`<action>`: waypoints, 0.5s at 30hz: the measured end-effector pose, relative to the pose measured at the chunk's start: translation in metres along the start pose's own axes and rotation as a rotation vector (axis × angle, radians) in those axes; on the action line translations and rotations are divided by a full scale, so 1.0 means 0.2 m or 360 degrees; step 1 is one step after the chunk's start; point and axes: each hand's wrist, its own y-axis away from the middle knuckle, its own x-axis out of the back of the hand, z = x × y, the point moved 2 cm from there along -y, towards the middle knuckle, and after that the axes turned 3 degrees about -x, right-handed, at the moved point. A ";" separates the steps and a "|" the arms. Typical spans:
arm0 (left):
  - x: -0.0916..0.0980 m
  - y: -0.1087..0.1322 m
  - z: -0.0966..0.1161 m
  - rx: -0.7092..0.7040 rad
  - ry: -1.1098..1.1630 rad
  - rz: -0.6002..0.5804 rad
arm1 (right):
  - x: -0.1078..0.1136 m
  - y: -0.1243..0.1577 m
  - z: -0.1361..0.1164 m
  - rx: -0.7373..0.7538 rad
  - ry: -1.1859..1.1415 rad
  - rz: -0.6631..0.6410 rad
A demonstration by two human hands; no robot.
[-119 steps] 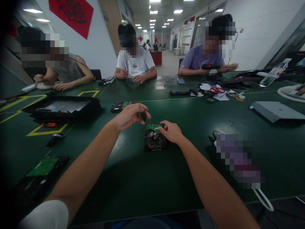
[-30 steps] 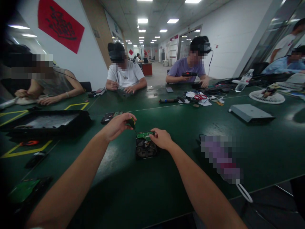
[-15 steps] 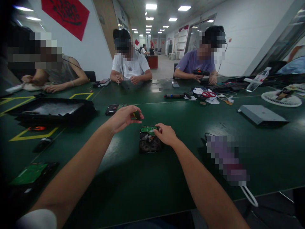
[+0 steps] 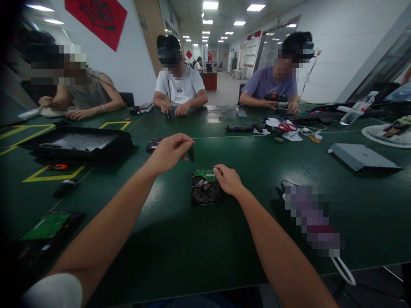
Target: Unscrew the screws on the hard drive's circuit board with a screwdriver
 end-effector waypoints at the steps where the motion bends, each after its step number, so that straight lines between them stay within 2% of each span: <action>1: 0.00 0.00 0.01 -0.0040 -0.0086 0.0005 | 0.00 0.00 0.00 0.0012 -0.0007 0.0014; 7: 0.00 0.00 0.02 -0.0369 -0.0706 0.0186 | 0.00 0.00 -0.01 -0.0001 -0.0047 0.0049; 12: 0.00 0.00 0.03 -0.0460 -0.0782 0.0195 | 0.00 0.00 -0.01 0.0057 -0.0018 0.0072; 15: 0.00 0.01 0.05 -0.0427 -0.0755 0.0163 | -0.01 -0.01 0.00 0.0060 -0.0003 0.0059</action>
